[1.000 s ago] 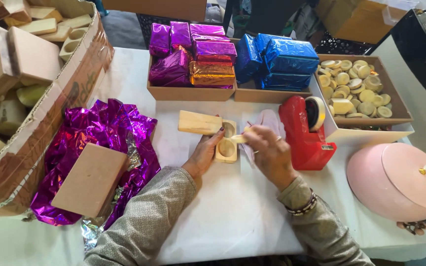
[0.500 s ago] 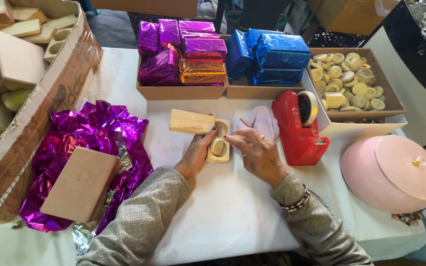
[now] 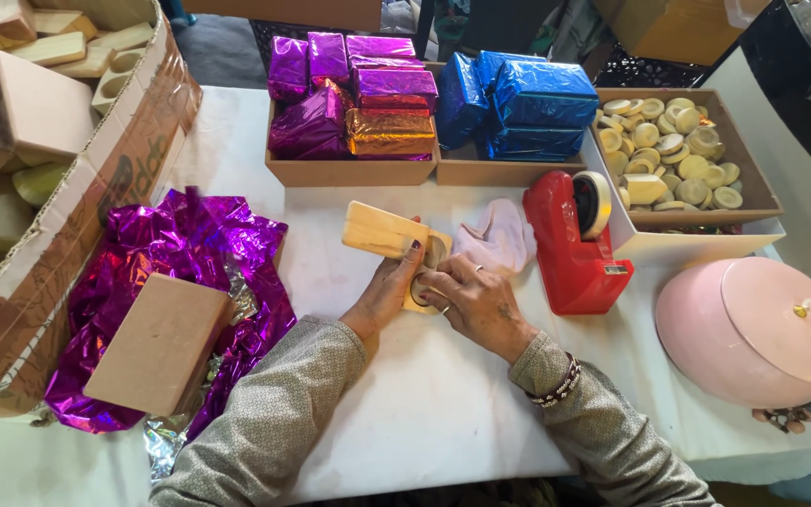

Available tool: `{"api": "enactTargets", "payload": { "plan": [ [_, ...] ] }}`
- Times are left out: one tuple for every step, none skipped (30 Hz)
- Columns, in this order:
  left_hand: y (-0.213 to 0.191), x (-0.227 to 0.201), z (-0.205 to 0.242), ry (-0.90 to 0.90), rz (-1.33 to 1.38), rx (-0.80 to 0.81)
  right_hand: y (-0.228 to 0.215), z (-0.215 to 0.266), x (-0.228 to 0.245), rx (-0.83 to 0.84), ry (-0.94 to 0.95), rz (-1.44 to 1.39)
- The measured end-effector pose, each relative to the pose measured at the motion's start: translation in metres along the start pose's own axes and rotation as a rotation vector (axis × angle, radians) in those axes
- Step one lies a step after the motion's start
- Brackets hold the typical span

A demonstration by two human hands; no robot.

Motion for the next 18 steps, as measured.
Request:
{"api": "enactTargets", "payload": {
  "plan": [
    [0.000,-0.001,0.000,0.001,-0.002,-0.002,0.000,0.000,-0.001,-0.001,-0.002,-0.002],
    [0.000,-0.003,0.000,-0.005,-0.006,-0.011,0.001,0.001,-0.001,0.006,-0.009,0.010],
    [0.000,-0.003,0.001,-0.012,-0.010,-0.019,0.002,0.001,-0.002,0.013,-0.015,0.023],
    [-0.001,-0.003,0.001,-0.012,-0.011,-0.020,0.002,0.002,-0.002,0.012,-0.016,0.022],
    [-0.001,-0.003,0.001,-0.011,-0.011,-0.017,0.001,0.002,-0.003,0.021,-0.022,0.002],
    [-0.002,-0.003,0.000,-0.010,-0.011,-0.015,0.001,0.002,-0.004,0.030,-0.029,-0.017],
    [-0.002,-0.002,0.000,-0.011,-0.011,-0.017,0.001,0.002,-0.004,0.031,-0.029,-0.018],
    [-0.002,-0.001,0.000,-0.011,0.032,-0.035,-0.001,0.002,-0.005,-0.003,-0.017,0.012],
    [-0.003,-0.001,-0.001,-0.011,0.075,-0.053,-0.003,0.002,-0.007,-0.037,-0.006,0.041],
    [-0.004,0.002,-0.003,-0.012,0.075,-0.055,0.003,0.005,-0.014,-0.036,-0.006,0.039],
    [-0.006,0.004,-0.004,0.003,0.072,-0.071,0.006,0.009,-0.024,-0.130,0.050,-0.019],
    [-0.008,0.006,-0.006,0.018,0.068,-0.087,0.009,0.013,-0.034,-0.225,0.106,-0.077],
    [-0.006,0.000,-0.003,0.019,0.068,-0.088,0.014,0.017,-0.045,-0.225,0.105,-0.078],
    [-0.006,-0.009,0.001,0.092,-0.112,-0.159,0.026,0.027,-0.072,-0.249,0.530,-0.611],
    [-0.004,-0.019,0.005,0.164,-0.293,-0.228,0.045,0.040,-0.091,-0.247,0.950,-1.150],
    [-0.002,-0.026,0.006,0.164,-0.293,-0.228,0.046,0.042,-0.092,-0.248,0.950,-1.150],
    [-0.003,-0.033,0.008,0.175,-0.238,-0.291,0.051,0.044,-0.092,-0.195,0.972,-1.229],
    [-0.004,-0.041,0.010,0.184,-0.183,-0.353,0.055,0.045,-0.091,-0.141,0.993,-1.307]
  ]
}}
Point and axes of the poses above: each hand's wrist, its own z-axis away from the middle knuckle, its own y-axis out of the palm, x = y × z, the point moved 4 cm from there along -z, towards the middle knuckle, and after that the axes turned 1 degree about x, right-handed, at the moved point
